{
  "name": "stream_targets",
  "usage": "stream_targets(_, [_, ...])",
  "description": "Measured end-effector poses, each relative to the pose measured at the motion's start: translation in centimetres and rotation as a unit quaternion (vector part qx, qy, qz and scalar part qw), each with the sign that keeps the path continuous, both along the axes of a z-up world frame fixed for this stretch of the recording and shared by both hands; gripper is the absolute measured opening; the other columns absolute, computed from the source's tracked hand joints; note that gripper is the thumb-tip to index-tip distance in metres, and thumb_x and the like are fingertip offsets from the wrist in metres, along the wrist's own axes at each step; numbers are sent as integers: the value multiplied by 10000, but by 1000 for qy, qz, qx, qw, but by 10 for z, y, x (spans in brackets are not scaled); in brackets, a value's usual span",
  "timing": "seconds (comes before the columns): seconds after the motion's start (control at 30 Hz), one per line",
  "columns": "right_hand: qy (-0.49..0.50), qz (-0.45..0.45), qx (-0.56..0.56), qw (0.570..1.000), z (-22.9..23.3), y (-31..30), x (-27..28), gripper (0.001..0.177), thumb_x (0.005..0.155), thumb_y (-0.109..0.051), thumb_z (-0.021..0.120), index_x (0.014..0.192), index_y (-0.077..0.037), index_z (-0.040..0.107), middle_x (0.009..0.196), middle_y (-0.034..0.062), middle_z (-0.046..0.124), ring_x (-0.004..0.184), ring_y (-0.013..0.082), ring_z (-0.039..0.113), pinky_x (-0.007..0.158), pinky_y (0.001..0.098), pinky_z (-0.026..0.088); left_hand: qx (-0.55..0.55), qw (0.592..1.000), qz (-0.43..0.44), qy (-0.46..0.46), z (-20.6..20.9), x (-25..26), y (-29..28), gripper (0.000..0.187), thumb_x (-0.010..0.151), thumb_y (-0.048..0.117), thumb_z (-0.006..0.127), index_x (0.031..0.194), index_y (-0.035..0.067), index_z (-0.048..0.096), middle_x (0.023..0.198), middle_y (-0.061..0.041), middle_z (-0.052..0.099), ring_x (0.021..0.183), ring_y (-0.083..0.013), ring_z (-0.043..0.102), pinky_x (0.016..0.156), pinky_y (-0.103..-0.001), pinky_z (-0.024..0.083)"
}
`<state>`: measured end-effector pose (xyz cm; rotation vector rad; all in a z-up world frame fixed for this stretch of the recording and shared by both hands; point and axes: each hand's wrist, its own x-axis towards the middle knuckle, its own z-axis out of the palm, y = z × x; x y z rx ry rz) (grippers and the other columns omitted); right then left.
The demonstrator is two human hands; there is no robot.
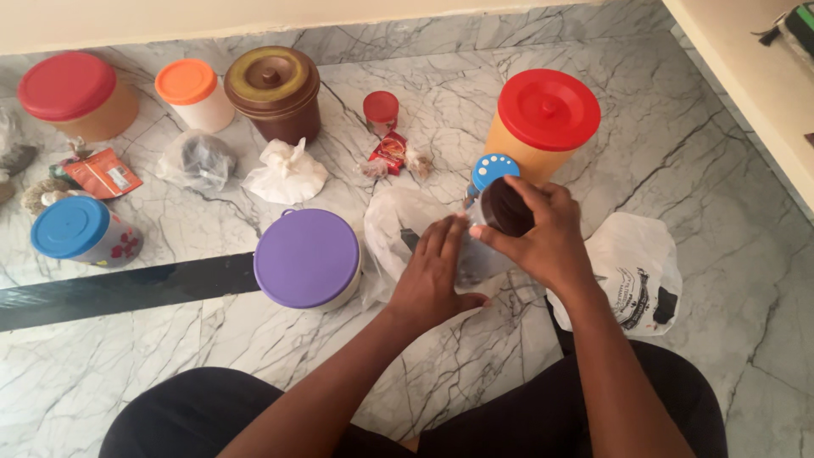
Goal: The person sits on the floor and transfers a dark granular substance from a plastic bag into a small white container using a spoon. They open the container, scoop the material repeatedly, and place the spoon inside the container.
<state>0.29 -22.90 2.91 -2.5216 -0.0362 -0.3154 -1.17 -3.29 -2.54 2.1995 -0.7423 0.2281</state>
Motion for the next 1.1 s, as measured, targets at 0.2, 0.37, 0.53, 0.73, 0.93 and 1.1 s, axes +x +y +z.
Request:
stream_targets(0.2, [-31,79,22,996,15,17,-9,835,704,-558,858,1414,-190,620,1392,200,506,1311,387,488,1066,494,453,-99,993,41,52,2,3,0,1318,518,375,1004,1538,19,249,1484,-229,456,1347,-411,500,1093,-478,449])
stream_targets(0.37, [-38,101,1,994,15,12,-9,768,746,-536,843,1415,-220,636,1417,199,482,1328,412,433,1110,499,401,-106,987,41,115,11,5,-1,1274,527,349,993,1534,33,279,1440,-222,503,1255,-386,593,1027,-450,521])
stream_targets(0.53, [-24,127,18,991,11,4,-7,750,754,-522,845,1425,-257,637,1437,211,436,1355,424,399,1138,498,374,-93,985,32,144,20,8,3,1255,520,331,991,1519,28,295,1421,-239,527,1272,-380,588,1030,-439,521])
stream_targets(0.73, [26,199,51,978,19,-8,-9,755,692,-481,870,1391,-304,644,1520,154,394,1456,370,341,1169,484,337,-88,957,-38,275,34,11,17,1287,537,331,963,1568,57,242,1431,-202,550,1331,-326,570,1080,-407,477])
stream_targets(0.93, [52,268,108,956,16,-31,-5,815,650,-424,911,1400,-264,632,1527,107,400,1485,329,347,1195,462,345,-123,940,-96,303,36,10,13,1275,563,333,942,1595,73,240,1448,-169,555,1374,-295,547,1117,-402,453])
stream_targets(1.1, [67,316,158,933,19,-39,-3,832,666,-422,906,1424,-240,615,1526,98,409,1500,320,358,1207,454,349,-108,935,-117,315,35,11,13,1285,561,327,953,1591,66,230,1487,-166,519,1404,-290,512,1140,-400,426])
